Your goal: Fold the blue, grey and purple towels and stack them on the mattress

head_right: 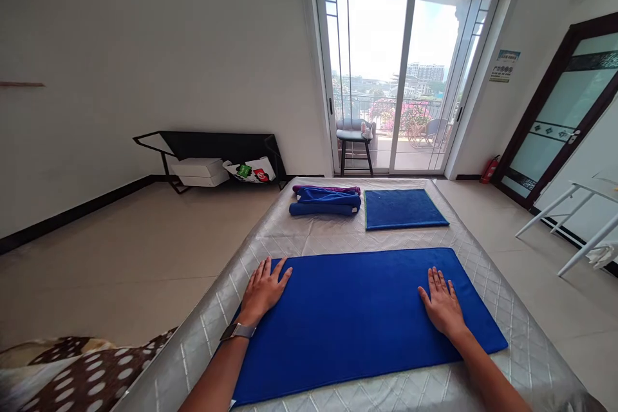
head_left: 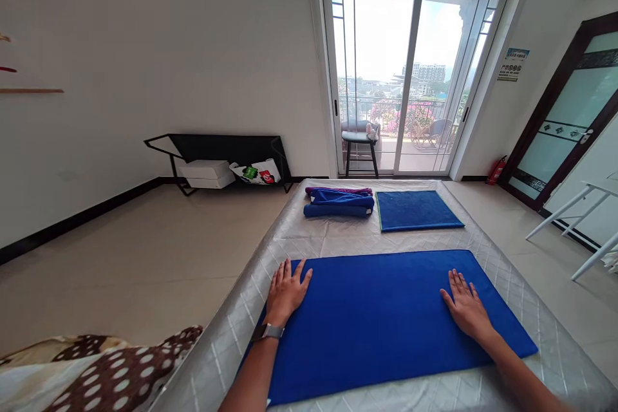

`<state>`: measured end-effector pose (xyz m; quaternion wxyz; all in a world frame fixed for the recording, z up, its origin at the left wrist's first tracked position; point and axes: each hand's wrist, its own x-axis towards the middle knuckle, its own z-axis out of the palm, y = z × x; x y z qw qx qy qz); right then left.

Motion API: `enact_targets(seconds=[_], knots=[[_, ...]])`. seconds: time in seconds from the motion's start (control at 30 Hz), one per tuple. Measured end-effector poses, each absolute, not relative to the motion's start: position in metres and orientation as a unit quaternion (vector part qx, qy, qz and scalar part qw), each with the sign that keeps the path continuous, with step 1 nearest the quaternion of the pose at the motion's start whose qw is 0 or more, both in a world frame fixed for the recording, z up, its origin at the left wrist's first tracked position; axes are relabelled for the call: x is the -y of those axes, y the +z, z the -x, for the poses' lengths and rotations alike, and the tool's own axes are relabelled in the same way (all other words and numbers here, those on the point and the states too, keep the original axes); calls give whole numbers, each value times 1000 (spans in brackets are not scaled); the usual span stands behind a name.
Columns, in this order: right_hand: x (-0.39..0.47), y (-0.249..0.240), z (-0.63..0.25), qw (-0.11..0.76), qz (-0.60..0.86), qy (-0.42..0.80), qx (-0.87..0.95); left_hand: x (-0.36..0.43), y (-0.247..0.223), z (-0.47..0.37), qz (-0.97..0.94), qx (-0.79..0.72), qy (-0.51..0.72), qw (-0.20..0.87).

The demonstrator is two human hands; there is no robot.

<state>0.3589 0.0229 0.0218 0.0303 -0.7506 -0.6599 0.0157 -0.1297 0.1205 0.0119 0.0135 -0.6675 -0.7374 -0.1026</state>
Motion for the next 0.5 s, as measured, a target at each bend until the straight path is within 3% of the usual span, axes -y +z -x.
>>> enact_targets(seconds=[0.27, 0.5], knots=[[-5, 39, -428, 53, 807, -44, 587, -120, 13, 129, 662, 744, -89, 28], [0, 28, -326, 74, 747, -11, 661, -120, 11, 130, 664, 742, -83, 40]])
